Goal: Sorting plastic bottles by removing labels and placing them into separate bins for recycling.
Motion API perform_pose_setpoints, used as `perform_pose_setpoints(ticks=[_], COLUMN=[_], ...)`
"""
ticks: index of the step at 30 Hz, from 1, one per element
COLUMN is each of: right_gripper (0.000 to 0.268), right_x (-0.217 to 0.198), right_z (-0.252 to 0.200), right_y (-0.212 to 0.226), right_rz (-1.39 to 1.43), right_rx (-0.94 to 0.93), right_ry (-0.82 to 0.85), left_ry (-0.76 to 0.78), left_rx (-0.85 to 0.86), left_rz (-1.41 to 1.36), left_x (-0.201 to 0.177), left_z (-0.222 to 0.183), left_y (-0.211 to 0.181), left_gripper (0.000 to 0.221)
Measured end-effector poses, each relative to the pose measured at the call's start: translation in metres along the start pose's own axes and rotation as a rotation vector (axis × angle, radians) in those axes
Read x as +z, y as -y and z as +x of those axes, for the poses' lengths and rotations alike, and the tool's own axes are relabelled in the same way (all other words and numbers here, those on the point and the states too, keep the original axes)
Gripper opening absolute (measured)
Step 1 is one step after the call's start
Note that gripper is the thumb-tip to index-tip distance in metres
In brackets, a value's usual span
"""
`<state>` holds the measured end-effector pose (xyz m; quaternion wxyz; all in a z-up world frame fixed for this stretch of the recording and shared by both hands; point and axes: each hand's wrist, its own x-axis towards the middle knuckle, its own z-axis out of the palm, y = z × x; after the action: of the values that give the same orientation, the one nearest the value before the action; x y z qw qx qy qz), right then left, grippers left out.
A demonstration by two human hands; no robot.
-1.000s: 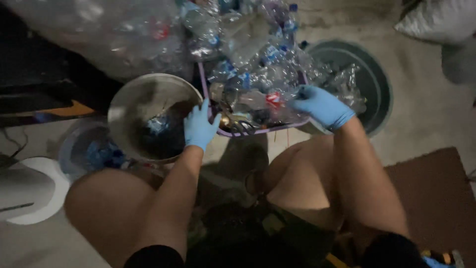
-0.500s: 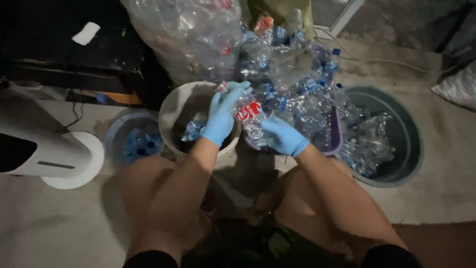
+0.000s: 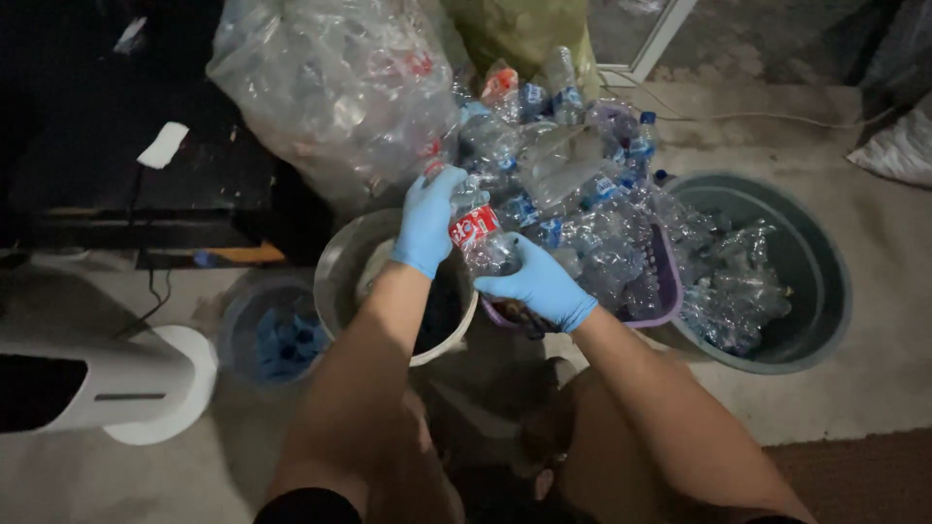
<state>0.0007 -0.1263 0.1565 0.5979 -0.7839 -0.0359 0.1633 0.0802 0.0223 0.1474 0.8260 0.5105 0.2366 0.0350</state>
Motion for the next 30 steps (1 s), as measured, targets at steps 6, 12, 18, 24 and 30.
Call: perform_pose_setpoints(ticks=[6, 12, 18, 24, 30], right_gripper=[0.062, 0.066, 0.089, 0.059, 0.050], right_x=[-0.005, 0.003, 0.019, 0.022, 0.027], right_z=[-0.002, 0.007, -0.006, 0.009, -0.010], right_y=[0.005, -0.034, -0.036, -0.096, -0.062], right_rz=[0.184, 0.277, -0.294, 0.286, 0.185], right_rx=[0.004, -0.063, 0.051, -0.040, -0.028], right_ry=[0.075, 0.129, -0.097, 0.023, -0.029], left_ry=[0.127, 0.140, 0.209, 0.461, -0.042], left_rx=[0.100, -0.022, 0.096, 0.053, 0.082], left_rz=[0.148, 0.051, -0.012, -0.381, -0.184], left_x=[-0.004, -0.005, -0.023, -0.019, -0.021], left_z=[0.065, 0.007, -0.006, 0.002, 0.038], left_y=[0.032, -0.014, 0.013, 0.055, 0.081], left_gripper=[0.020, 0.025, 0.041, 0.042, 0.032])
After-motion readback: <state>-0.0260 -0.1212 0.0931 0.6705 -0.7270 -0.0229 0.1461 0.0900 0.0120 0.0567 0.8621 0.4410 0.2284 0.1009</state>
